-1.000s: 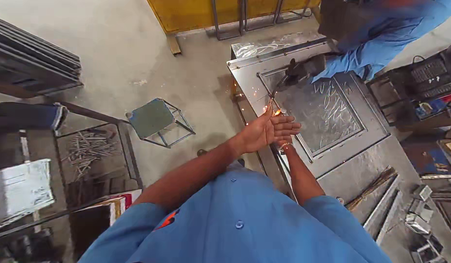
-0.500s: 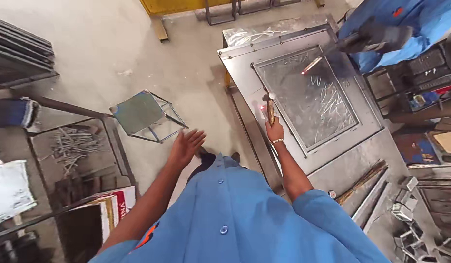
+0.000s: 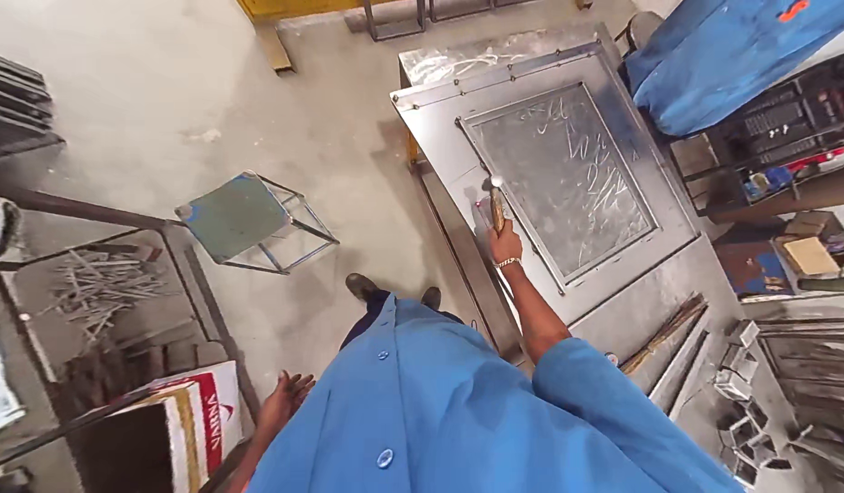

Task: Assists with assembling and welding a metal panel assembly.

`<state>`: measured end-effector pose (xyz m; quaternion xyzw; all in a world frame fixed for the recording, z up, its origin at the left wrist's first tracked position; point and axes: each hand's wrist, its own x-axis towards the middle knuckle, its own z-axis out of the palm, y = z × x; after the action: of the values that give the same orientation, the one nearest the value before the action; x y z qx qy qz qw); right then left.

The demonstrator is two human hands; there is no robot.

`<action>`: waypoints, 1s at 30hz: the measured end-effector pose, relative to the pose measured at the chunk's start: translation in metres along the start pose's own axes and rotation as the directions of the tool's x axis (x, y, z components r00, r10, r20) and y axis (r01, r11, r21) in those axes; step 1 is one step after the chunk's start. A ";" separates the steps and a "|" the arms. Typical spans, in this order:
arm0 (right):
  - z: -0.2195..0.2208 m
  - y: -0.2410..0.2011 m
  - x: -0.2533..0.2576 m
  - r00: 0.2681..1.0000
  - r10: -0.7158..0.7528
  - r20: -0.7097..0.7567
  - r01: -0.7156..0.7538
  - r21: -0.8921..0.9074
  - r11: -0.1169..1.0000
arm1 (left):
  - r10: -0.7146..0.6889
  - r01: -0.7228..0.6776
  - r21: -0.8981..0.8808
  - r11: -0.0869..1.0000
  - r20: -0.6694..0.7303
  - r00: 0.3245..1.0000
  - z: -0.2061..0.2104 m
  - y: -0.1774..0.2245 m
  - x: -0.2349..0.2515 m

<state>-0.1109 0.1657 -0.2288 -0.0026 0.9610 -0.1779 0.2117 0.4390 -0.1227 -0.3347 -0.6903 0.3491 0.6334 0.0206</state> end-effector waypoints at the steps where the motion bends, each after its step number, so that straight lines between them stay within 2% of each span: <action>1: -0.002 0.001 -0.002 0.998 -0.007 -0.054 0.008 0.020 1.000 | 0.000 0.000 0.005 1.000 0.007 1.000 0.004 0.003 -0.002; 3: 0.001 0.004 0.006 0.997 0.009 -0.080 -0.007 0.029 1.000 | -0.003 0.002 0.033 0.999 0.014 1.000 0.017 0.017 -0.008; 7: 0.007 0.012 0.029 0.991 0.115 0.068 -0.107 -0.117 0.987 | 0.051 -0.064 0.189 0.980 0.071 0.996 0.056 0.060 -0.029; 9: 0.005 0.015 0.028 0.992 0.107 0.066 -0.102 -0.075 0.992 | 0.131 -0.159 0.232 0.960 0.134 0.982 0.073 0.088 -0.042; 13: 0.001 0.034 -0.009 0.990 0.144 -0.007 -0.143 0.060 0.988 | 0.240 -0.280 0.243 0.929 0.181 0.954 0.084 0.114 -0.038; 16: 0.010 0.051 -0.031 0.978 0.198 -0.069 -0.189 0.114 0.975 | 0.232 -0.287 0.295 0.911 0.207 0.950 0.081 0.113 -0.029; 18: 0.010 0.060 -0.032 0.967 0.254 0.032 -0.255 0.048 0.966 | 0.198 -0.270 0.402 0.875 0.211 0.957 0.079 0.106 -0.031; 20: 0.007 0.066 -0.027 0.960 0.262 0.099 -0.260 -0.031 0.965 | 0.148 -0.230 0.455 0.860 0.208 0.967 0.072 0.094 -0.018; 24: -0.002 0.061 -0.024 0.961 0.253 0.109 -0.246 -0.066 0.967 | 0.084 -0.163 0.466 0.869 0.186 0.979 0.054 0.069 0.033; 30: 0.007 0.043 -0.036 0.961 0.243 0.128 -0.248 0.019 0.969 | 0.111 -0.205 0.456 0.866 0.224 0.968 0.065 0.075 0.039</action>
<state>-0.0727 0.2065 -0.2347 0.1092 0.9355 -0.1664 0.2919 0.3434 -0.1669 -0.3510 -0.5693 0.5457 0.5909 0.1703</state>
